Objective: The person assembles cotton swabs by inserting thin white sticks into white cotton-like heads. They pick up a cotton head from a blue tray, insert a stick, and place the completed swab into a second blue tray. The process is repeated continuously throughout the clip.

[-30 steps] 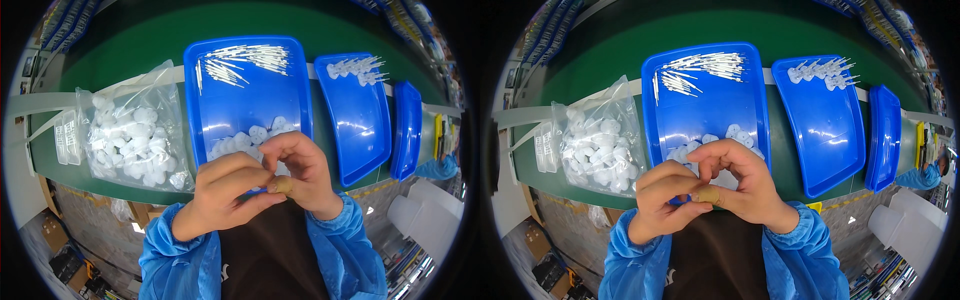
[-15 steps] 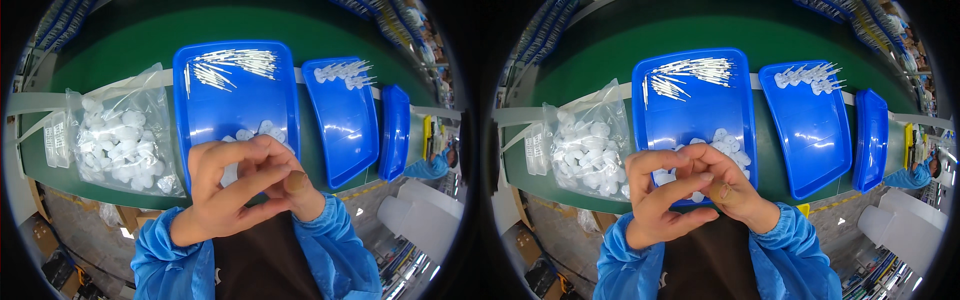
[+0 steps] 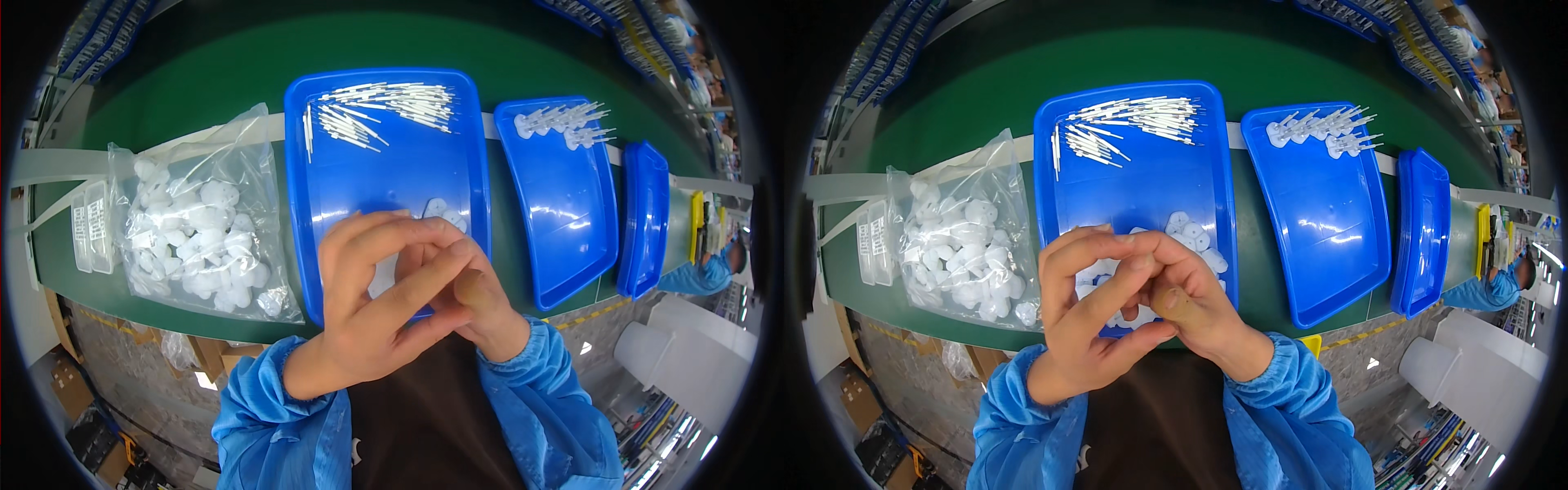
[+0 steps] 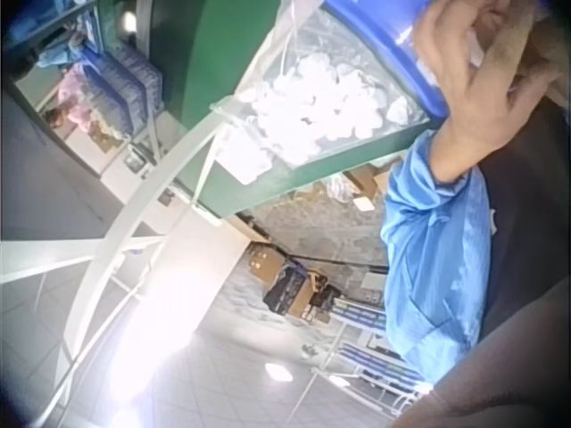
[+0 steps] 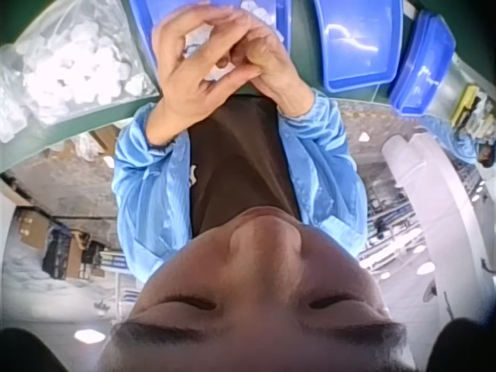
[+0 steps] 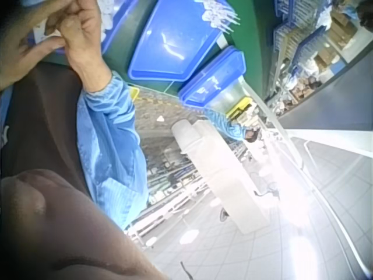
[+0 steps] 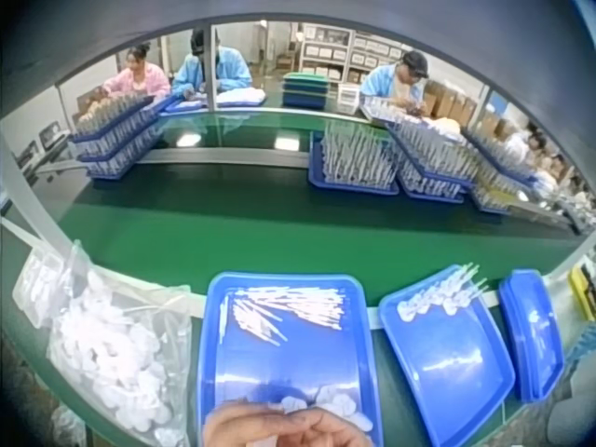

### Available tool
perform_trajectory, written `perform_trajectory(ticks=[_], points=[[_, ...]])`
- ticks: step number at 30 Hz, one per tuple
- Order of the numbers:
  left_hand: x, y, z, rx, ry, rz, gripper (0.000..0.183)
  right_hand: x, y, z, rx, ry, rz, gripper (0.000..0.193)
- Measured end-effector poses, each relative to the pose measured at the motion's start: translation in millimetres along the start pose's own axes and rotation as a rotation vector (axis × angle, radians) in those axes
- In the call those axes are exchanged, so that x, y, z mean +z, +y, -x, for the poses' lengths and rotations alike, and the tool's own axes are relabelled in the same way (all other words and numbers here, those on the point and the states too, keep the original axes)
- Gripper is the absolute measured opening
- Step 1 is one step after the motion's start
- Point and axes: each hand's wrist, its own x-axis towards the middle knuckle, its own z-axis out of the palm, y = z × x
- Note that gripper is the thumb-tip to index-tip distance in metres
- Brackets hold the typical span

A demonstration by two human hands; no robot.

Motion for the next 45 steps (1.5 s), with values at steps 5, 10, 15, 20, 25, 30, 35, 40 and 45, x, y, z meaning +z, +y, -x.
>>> perform_trajectory(ticks=[5, 10, 15, 20, 25, 30, 35, 40, 45], points=[[9.4, -17.1, 10.0, 0.023, 0.016, 0.037, 0.047, 3.6, -0.8, -3.7, -0.058, 0.065, 0.067, 0.065], [18.8, -19.6, 19.7, 0.000, 0.073, 0.115, 0.047, 0.3, 7.2, -4.2, -0.098, 0.032, 0.010, 0.054], [10.1, -15.4, 16.6, -0.090, 0.011, 0.186, 0.047, 4.4, 4.5, -5.4, -0.165, 0.085, 0.066, 0.044], [2.1, -11.6, 10.3, -0.081, 0.095, 0.255, 0.049, 4.3, -3.8, -0.4, -0.291, 0.183, 0.503, 0.030], [6.2, -24.7, 17.8, -0.057, 0.088, 0.278, 0.048, 7.3, -1.1, 1.8, -0.359, 0.247, 0.618, 0.026], [-11.9, -24.9, 23.8, -0.312, 0.081, 0.343, 0.059, -3.9, -29.3, 4.3, -0.440, 0.266, 1.102, 0.017], [-35.4, -61.5, 39.6, -0.081, -0.380, -0.389, 0.057, -34.6, -53.3, -34.4, -0.498, 0.310, 1.692, 0.008], [-38.1, -64.0, 28.0, -0.105, -0.334, -0.414, 0.053, -41.2, -35.6, -125.0, -0.630, 0.222, 1.859, 0.013], [-46.6, -64.0, 18.2, -0.048, -0.307, -0.538, 0.048, -44.2, -27.7, -149.3, -0.646, 0.196, 2.232, 0.013]])
